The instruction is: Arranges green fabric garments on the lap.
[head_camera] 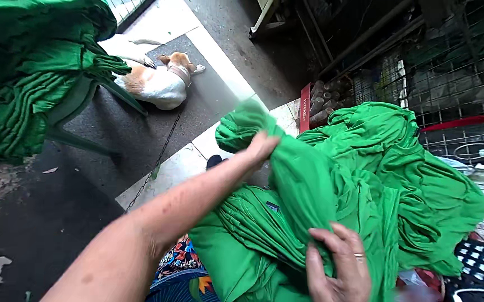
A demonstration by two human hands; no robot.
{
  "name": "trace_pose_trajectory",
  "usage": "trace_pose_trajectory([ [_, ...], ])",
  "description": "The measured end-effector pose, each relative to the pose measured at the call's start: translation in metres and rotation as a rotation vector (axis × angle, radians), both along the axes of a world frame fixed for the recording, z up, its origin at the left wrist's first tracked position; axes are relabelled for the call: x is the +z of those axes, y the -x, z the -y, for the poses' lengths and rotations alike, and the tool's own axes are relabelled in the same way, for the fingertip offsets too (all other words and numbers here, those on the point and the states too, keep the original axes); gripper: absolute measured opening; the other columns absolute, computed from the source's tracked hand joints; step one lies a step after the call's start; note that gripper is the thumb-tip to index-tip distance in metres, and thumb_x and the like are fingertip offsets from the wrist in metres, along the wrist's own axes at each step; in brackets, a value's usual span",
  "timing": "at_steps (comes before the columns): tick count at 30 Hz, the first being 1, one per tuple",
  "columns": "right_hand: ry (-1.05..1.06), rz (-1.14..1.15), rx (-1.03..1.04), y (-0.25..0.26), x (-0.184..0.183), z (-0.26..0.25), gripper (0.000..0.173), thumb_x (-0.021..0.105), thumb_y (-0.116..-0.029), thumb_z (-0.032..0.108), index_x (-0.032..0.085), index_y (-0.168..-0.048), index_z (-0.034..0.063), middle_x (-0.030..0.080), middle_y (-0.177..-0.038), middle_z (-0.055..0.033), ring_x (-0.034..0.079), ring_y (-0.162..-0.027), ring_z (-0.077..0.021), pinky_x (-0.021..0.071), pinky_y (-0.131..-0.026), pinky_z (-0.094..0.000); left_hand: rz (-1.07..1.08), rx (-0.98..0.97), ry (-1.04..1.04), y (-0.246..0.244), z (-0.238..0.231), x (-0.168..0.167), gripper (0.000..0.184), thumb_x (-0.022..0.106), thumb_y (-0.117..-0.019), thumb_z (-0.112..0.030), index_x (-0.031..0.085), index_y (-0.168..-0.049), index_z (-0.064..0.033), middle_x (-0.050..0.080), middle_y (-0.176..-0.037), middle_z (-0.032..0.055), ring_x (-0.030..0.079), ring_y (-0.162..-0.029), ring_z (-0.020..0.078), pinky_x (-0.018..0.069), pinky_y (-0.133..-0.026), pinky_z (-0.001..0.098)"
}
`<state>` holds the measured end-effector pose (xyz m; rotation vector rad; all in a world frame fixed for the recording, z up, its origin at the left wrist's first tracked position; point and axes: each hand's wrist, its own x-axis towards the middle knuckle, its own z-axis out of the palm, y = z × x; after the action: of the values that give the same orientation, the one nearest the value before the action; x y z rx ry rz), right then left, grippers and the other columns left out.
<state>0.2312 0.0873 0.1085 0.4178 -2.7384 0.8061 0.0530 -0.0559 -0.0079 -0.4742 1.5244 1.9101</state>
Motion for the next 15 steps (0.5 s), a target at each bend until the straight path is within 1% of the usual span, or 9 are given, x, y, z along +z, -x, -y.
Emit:
trace_pose_trajectory([
  [1, -0.015, 0.017, 0.018, -0.001, -0.005, 0.001, 0.014, 0.061, -0.0883, 0.004, 0.069, -0.100, 0.0074, 0.063, -0.106, -0.0126, 0.059, -0.106, -0.0124, 0.0445, -0.097, -0.0160, 0.191, 0.060, -0.064, -0.020, -0.003, -0.022, 0.040, 0.055, -0.1038, -0.018, 0.051, -0.137, 0.0036, 0.063, -0.120, 0.0221, 0.063, -0.103, 0.0283, 0.0529, -0.091, 0.0463],
  [2, -0.031, 0.024, 0.038, -0.002, -0.011, 0.001, 0.015, 0.061, -0.0886, 0.006, 0.069, -0.101, 0.0097, 0.064, -0.106, -0.0121, 0.060, -0.104, -0.0146, 0.0458, -0.095, -0.0194, 0.381, 0.096, -0.116, -0.031, -0.005, -0.040, 0.035, 0.056, -0.1023, -0.017, 0.053, -0.133, 0.0000, 0.062, -0.116, 0.0182, 0.062, -0.098, 0.0254, 0.0524, -0.086, 0.0438],
  [3, -0.044, 0.024, 0.050, -0.003, -0.013, 0.000, 0.015, 0.059, -0.0898, 0.007, 0.068, -0.101, 0.0116, 0.064, -0.106, -0.0109, 0.059, -0.103, -0.0147, 0.0457, -0.094, -0.0199, 0.485, 0.106, -0.127, -0.032, -0.007, -0.048, 0.032, 0.055, -0.1013, -0.016, 0.054, -0.129, -0.0004, 0.063, -0.110, 0.0161, 0.062, -0.092, 0.0235, 0.0535, -0.081, 0.0422],
  [4, -0.040, 0.024, 0.053, -0.004, -0.013, -0.002, 0.015, 0.059, -0.0906, 0.007, 0.068, -0.102, 0.0117, 0.063, -0.106, -0.0104, 0.059, -0.103, -0.0138, 0.0448, -0.094, -0.0190, 0.487, 0.104, -0.115, -0.026, -0.007, -0.048, 0.033, 0.056, -0.1014, -0.015, 0.055, -0.130, 0.0013, 0.063, -0.111, 0.0167, 0.062, -0.092, 0.0239, 0.0541, -0.081, 0.0430],
  [7, 0.010, -0.022, 0.029, 0.001, -0.005, -0.004, 0.013, 0.061, -0.0883, 0.002, 0.067, -0.099, 0.0071, 0.061, -0.106, -0.0110, 0.058, -0.108, -0.0080, 0.0428, -0.099, -0.0119, 0.286, 0.041, -0.001, 0.019, -0.007, -0.020, 0.032, 0.055, -0.1016, -0.017, 0.057, -0.126, 0.0041, 0.064, -0.111, 0.0185, 0.064, -0.094, 0.0259, 0.0542, -0.084, 0.0458],
  [10, 0.020, -0.109, -0.003, 0.006, 0.004, -0.002, 0.010, 0.061, -0.0883, 0.001, 0.065, -0.096, 0.0055, 0.059, -0.107, -0.0107, 0.056, -0.109, -0.0045, 0.0415, -0.099, -0.0091, -0.023, -0.038, 0.096, 0.061, -0.012, 0.044, 0.030, 0.056, -0.1010, -0.017, 0.060, -0.120, 0.0054, 0.064, -0.108, 0.0185, 0.063, -0.094, 0.0257, 0.0533, -0.083, 0.0457],
  [12, 0.021, -0.136, -0.020, 0.005, 0.007, -0.001, 0.008, 0.061, -0.0897, 0.001, 0.063, -0.096, 0.0061, 0.057, -0.110, -0.0090, 0.054, -0.112, -0.0028, 0.0396, -0.101, -0.0090, -0.260, -0.064, 0.110, 0.075, -0.013, 0.075, 0.024, 0.059, -0.0994, -0.016, 0.060, -0.111, 0.0043, 0.064, -0.101, 0.0178, 0.064, -0.091, 0.0251, 0.0538, -0.081, 0.0458],
  [13, 0.017, -0.137, -0.026, 0.003, 0.008, 0.000, 0.008, 0.060, -0.0906, 0.002, 0.063, -0.096, 0.0066, 0.056, -0.111, -0.0085, 0.053, -0.113, -0.0026, 0.0389, -0.102, -0.0092, -0.373, -0.050, 0.103, 0.077, -0.014, 0.080, 0.016, 0.060, -0.0978, -0.014, 0.059, -0.102, 0.0021, 0.063, -0.095, 0.0156, 0.063, -0.087, 0.0235, 0.0529, -0.078, 0.0443],
  [15, 0.002, -0.111, -0.036, -0.002, 0.005, 0.001, 0.008, 0.061, -0.0920, 0.004, 0.064, -0.098, 0.0091, 0.057, -0.112, -0.0081, 0.055, -0.113, -0.0045, 0.0404, -0.103, -0.0110, -0.514, 0.035, 0.073, 0.067, -0.013, 0.060, 0.010, 0.060, -0.0950, -0.008, 0.053, -0.090, -0.0025, 0.057, -0.085, 0.0089, 0.058, -0.079, 0.0172, 0.0496, -0.072, 0.0376],
])
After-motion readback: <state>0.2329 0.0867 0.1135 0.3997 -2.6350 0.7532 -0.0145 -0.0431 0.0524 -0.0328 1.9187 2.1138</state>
